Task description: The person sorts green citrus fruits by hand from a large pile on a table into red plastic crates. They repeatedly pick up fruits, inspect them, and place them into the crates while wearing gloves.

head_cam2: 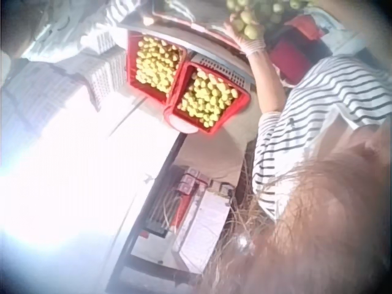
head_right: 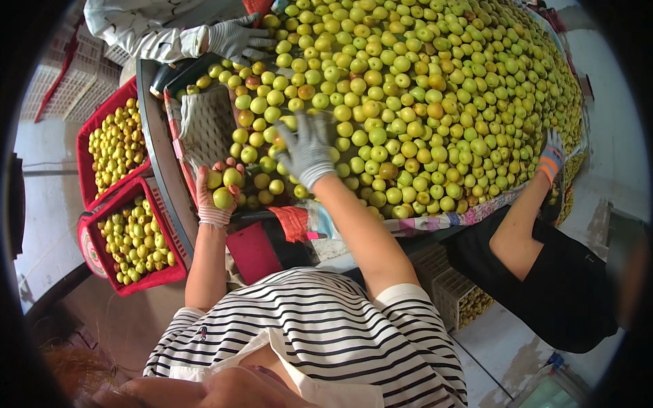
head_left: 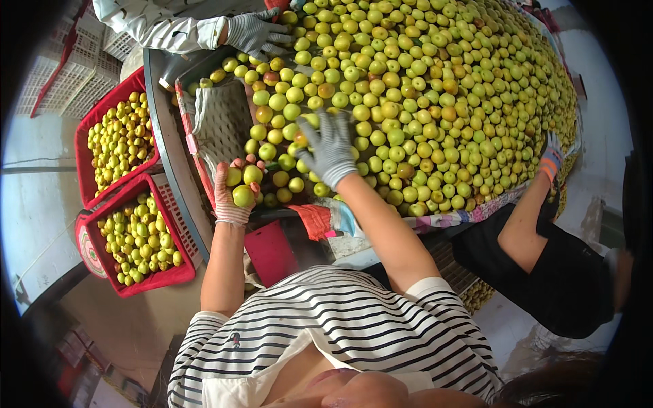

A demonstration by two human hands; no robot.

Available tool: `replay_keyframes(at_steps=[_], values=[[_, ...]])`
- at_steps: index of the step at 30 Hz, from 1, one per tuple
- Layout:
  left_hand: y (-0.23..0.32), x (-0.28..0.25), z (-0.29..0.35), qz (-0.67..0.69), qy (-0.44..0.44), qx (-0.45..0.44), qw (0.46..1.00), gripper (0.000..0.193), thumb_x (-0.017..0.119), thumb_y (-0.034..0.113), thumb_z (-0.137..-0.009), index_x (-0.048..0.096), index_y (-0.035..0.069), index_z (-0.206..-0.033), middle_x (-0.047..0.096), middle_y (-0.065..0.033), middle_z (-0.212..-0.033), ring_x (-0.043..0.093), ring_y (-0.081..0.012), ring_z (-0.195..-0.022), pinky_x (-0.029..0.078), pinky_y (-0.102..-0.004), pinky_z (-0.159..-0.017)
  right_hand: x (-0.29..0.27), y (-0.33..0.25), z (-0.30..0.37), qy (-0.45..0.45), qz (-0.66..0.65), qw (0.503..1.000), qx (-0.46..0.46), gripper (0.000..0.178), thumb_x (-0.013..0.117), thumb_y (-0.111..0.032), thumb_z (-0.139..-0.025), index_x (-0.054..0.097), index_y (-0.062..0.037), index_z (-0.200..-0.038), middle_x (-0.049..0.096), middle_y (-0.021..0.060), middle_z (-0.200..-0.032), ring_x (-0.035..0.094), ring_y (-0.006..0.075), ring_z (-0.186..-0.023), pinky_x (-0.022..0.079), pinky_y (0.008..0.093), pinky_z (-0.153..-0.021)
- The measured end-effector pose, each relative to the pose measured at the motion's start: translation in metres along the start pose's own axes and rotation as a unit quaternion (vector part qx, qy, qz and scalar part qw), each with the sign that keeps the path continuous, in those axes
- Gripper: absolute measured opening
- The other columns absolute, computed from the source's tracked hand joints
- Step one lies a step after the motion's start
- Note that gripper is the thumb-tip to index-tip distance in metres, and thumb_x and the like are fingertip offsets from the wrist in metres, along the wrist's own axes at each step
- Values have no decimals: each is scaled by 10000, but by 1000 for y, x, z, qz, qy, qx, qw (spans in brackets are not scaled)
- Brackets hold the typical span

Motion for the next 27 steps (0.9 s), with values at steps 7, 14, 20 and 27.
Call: replay_keyframes(at_steps=[7,14,20,27], values=[[5,7,3,8,9,14,1000,344,663,419,-895,599,93,-985,568,-73,-1210,518,-285,-1197,597,-320,-686,-3,-50,-62,-205,-131,961,-131,617,509,-479,-937,346,-228,-1477,641,184,-1126,638,368,-991,519,444,-879],[-3,3,-5,9,51,10,999,357,707,410,-861,611,78,-952,582,-93,-1164,555,-325,-1126,607,-335,-603,-47,176,-119,-3,112,990,82,625,529,-457,-935,369,-158,-1461,408,158,-1478,407,310,-1354,340,500,-1111],[-2,-1,-2,-5,43,11,999,361,708,406,-861,611,77,-975,581,-96,-1177,575,-330,-1127,606,-332,-622,-6,118,-120,-122,309,938,98,672,287,-598,-977,417,-145,-1456,290,135,-1556,237,319,-1454,79,652,-1151],[-1,-7,-4,-6,35,-13,999,350,697,392,-870,610,86,-1016,570,-78,-1223,545,-312,-1184,601,-327,-667,33,32,-91,-122,151,979,65,609,270,-555,-999,345,-211,-1496,290,48,-1571,257,254,-1450,89,625,-1166]])
Point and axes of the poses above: each hand's wrist, its own z-axis away from the middle knuckle, its own x-axis out of the palm, y = z × x, the point moved 9 cm from there along -z, towards the middle knuckle
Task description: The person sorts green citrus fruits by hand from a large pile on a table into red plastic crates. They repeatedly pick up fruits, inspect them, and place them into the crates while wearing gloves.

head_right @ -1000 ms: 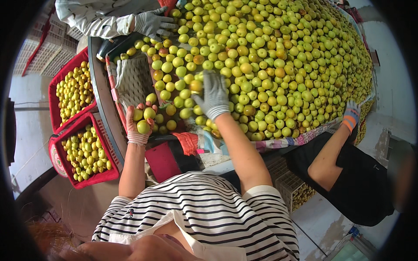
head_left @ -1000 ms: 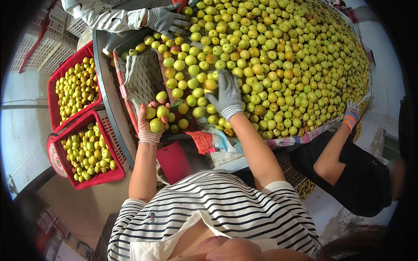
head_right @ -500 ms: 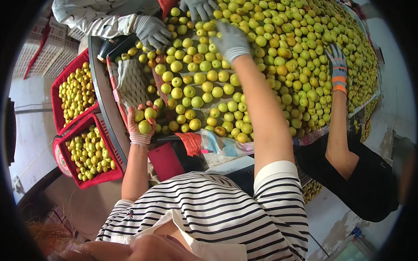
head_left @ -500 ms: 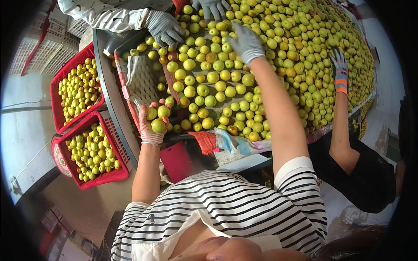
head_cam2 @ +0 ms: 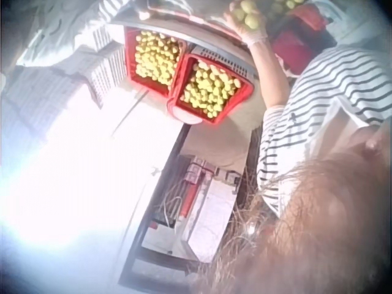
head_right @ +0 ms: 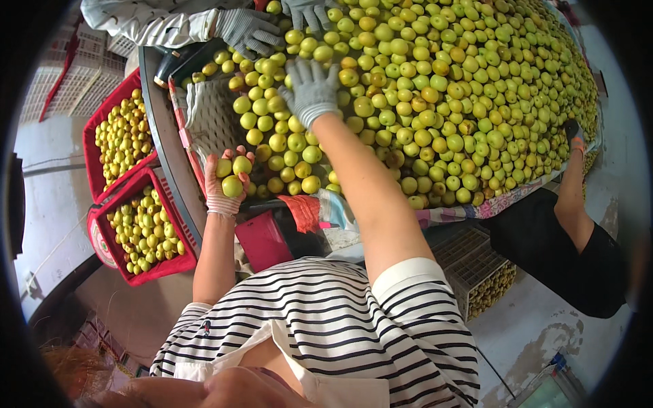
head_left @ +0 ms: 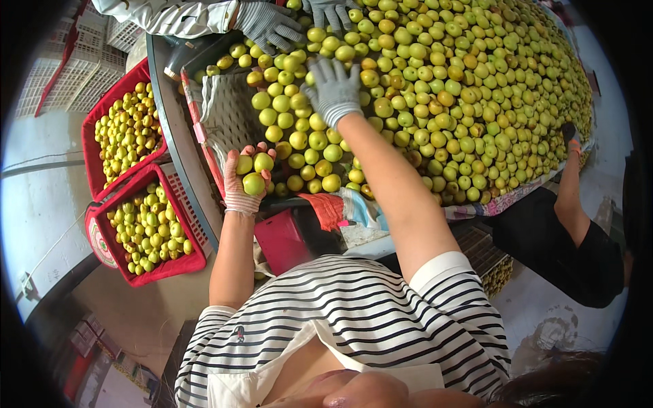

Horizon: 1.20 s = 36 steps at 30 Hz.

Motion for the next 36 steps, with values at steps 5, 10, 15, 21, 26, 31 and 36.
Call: replay_keyframes(at_steps=[5,10,15,21,26,31,36], values=[[-1,-2,-2,9,26,-4,1000,330,717,361,-857,610,74,-977,592,-99,-1179,579,-334,-1125,600,-347,-631,0,-48,48,61,-51,992,-95,585,422,-519,-959,417,-198,-1447,355,70,-1527,292,294,-1411,61,605,-1170],[-1,1,-4,12,7,-9,1000,338,725,360,-851,609,66,-970,584,-103,-1162,579,-333,-1111,602,-356,-632,-4,-79,112,12,-96,970,-224,558,526,-444,-914,473,-166,-1394,379,77,-1503,307,310,-1398,165,552,-1173],[1,-2,-2,21,9,8,1000,360,723,383,-851,613,59,-962,578,-111,-1162,581,-336,-1092,601,-359,-623,-36,-45,164,-61,-287,905,-307,397,627,-246,-858,607,-99,-1226,541,117,-1354,484,272,-1286,357,428,-1112],[-14,8,-7,-116,-14,-14,993,348,749,371,-830,617,65,-928,610,-134,-1112,613,-342,-1039,581,-365,-605,-22,105,102,16,-76,996,35,383,573,-277,-931,541,-154,-1293,521,94,-1319,627,334,-1049,481,461,-938],[-26,15,-1,-214,21,-32,976,344,739,364,-823,596,80,-953,606,-109,-1131,597,-291,-1032,546,-382,-629,-17,53,75,-133,-145,972,127,450,566,-341,-944,444,-145,-1331,431,184,-1328,685,333,-900,578,447,-781],[-41,27,-2,-250,49,-52,966,401,725,436,-830,600,71,-940,626,-113,-1082,621,-247,-978,544,-366,-611,-3,31,76,-162,-166,967,107,406,591,-354,-907,490,-120,-1223,465,208,-1269,667,379,-947,549,489,-836],[-39,26,-6,-247,37,-54,967,547,715,460,-836,570,89,-1212,615,-108,-1142,622,-234,-949,547,-359,-610,3,2,103,-136,-243,960,18,450,586,-441,-876,524,-107,-1172,599,234,-1145,646,398,-983,517,494,-839]])
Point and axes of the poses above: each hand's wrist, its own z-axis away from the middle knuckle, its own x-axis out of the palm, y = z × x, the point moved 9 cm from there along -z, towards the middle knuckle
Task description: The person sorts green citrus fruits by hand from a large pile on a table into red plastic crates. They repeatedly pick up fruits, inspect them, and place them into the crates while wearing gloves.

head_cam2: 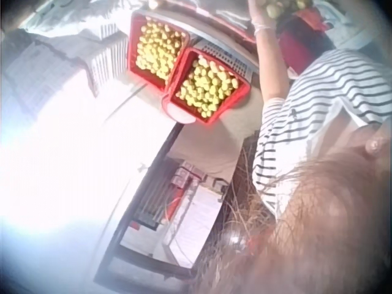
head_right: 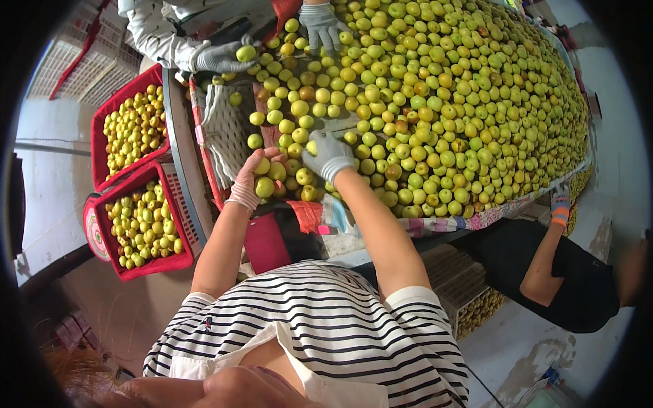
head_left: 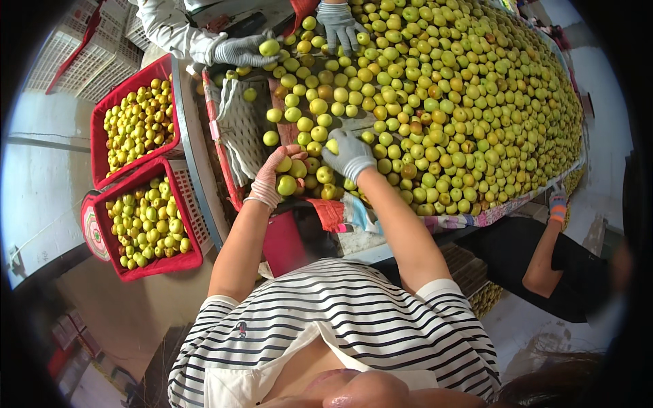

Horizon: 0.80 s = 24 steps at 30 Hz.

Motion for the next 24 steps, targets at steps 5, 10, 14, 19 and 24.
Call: replay_keyframes(at_steps=[5,10,14,19,24], values=[[4,24,15,-41,-106,0,994,799,696,444,-849,328,149,-1494,572,-98,-1210,635,-223,-916,572,-362,-576,3,-49,27,78,-170,980,-71,550,538,-549,-911,503,-71,-1180,653,230,-1015,655,420,-849,522,501,-715],[10,25,58,19,-134,-18,991,857,698,459,-843,263,179,-1526,517,-140,-1289,642,-276,-920,590,-353,-536,8,-90,42,-25,-117,985,-123,492,494,-459,-966,477,-82,-1281,678,222,-940,657,416,-804,517,515,-691],[37,-5,102,211,-218,27,952,746,665,416,-875,312,210,-1499,419,-245,-1379,602,-335,-1056,606,-335,-515,-12,-111,83,-13,-171,925,-340,525,551,-358,-942,443,-128,-1402,643,157,-1174,646,340,-961,489,462,-853],[128,-130,186,215,-96,275,932,626,610,411,-915,377,219,-1462,390,-252,-1402,565,-318,-1115,613,-343,-562,-31,22,87,-2,135,958,-254,619,639,-360,-835,473,-119,-1381,485,121,-1381,442,295,-1285,286,455,-1130],[141,-343,266,272,198,382,861,530,625,398,-896,504,159,-1353,453,-229,-1416,549,-325,-1190,589,-369,-716,-4,28,88,-73,276,926,-246,805,681,-427,-809,333,-166,-1486,399,83,-1455,325,290,-1379,154,507,-1184]])
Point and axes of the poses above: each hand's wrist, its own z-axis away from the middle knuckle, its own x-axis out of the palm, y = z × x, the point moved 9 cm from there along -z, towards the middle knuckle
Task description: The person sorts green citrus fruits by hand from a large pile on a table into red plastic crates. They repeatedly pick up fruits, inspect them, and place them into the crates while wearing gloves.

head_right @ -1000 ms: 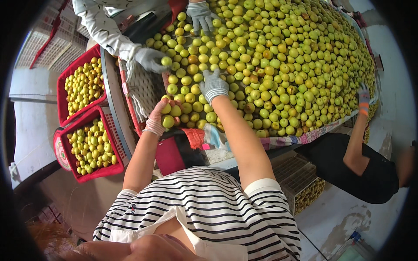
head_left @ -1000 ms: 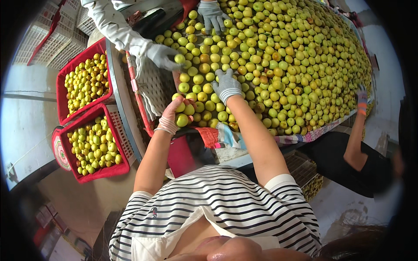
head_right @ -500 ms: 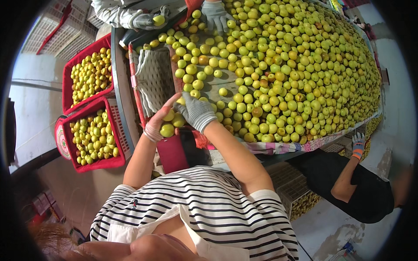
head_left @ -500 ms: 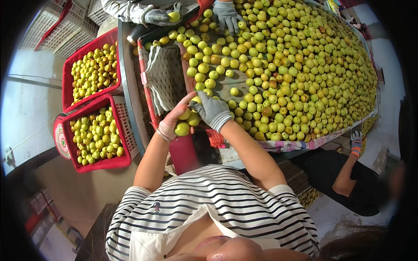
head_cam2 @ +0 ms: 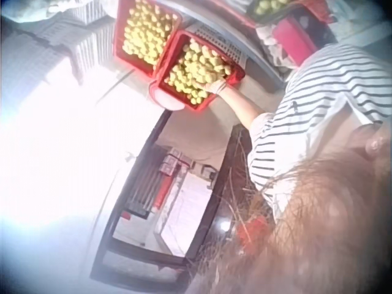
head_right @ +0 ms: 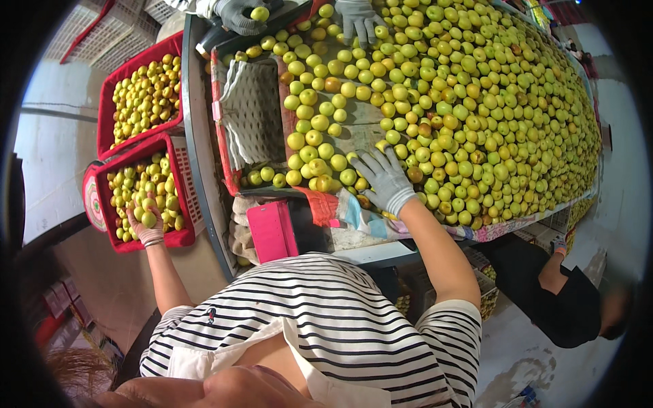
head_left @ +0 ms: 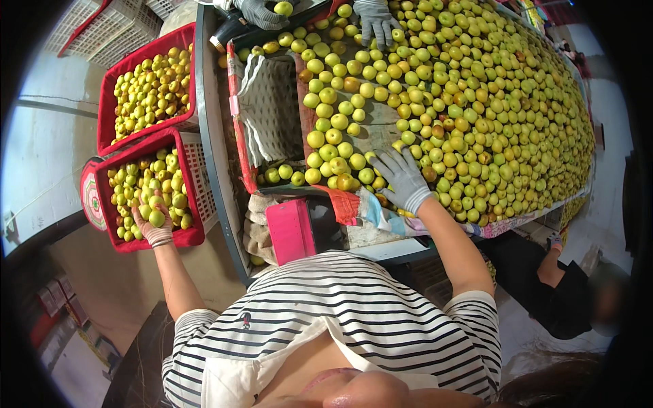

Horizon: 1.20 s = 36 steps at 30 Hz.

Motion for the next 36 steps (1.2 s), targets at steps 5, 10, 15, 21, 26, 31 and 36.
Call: replay_keyframes(at_steps=[5,10,15,21,26,31,36], values=[[-1,-62,-26,26,126,55,990,657,639,426,-870,422,111,-1404,460,-151,-1425,481,-384,-1261,498,-594,-965,-5,-1,-36,74,3,997,14,863,692,-557,-752,383,-170,-1459,420,101,-1432,335,297,-1362,144,567,-1161],[-13,3,-14,-427,138,205,870,711,648,325,-896,346,55,-1481,426,-167,-1450,402,-286,-1343,407,-401,-1021,-10,-25,-84,110,-59,991,54,933,698,-548,-761,329,-81,-1480,391,153,-1475,343,294,-1375,167,475,-1174],[-131,171,80,-541,-108,374,746,499,544,42,-932,409,-12,-1409,417,-149,-1464,395,-262,-1359,273,-393,-1151,-31,-76,-121,163,-75,982,-62,739,529,-558,-894,366,-132,-1476,366,130,-1517,359,289,-1384,206,483,-1171],[-267,242,145,-685,-341,336,549,551,685,36,-786,532,21,-1315,453,-225,-1424,459,-376,-1313,398,-424,-1075,-83,126,-120,289,-138,925,206,547,651,-388,-859,507,-89,-1294,529,128,-1311,510,306,-1190,378,452,-1062],[-315,248,127,-774,-303,294,473,597,689,114,-800,496,63,-1363,463,-192,-1419,463,-386,-1286,383,-450,-1084,-64,219,-95,64,150,933,320,666,492,-488,-952,380,-69,-1458,358,152,-1517,293,287,-1414,166,527,-1177],[-321,247,126,-794,-302,289,442,583,682,144,-807,504,76,-1358,468,-174,-1421,453,-388,-1291,368,-454,-1095,-41,201,-119,44,126,915,381,723,285,-570,-994,287,-60,-1506,302,154,-1556,257,319,-1437,113,593,-1164],[-320,247,127,-800,-301,286,433,583,680,156,-811,504,81,-1361,471,-173,-1418,444,-387,-1300,363,-459,-1099,-40,92,-141,25,69,952,296,733,157,-603,-990,263,-102,-1515,285,150,-1566,310,345,-1419,166,589,-1159]])
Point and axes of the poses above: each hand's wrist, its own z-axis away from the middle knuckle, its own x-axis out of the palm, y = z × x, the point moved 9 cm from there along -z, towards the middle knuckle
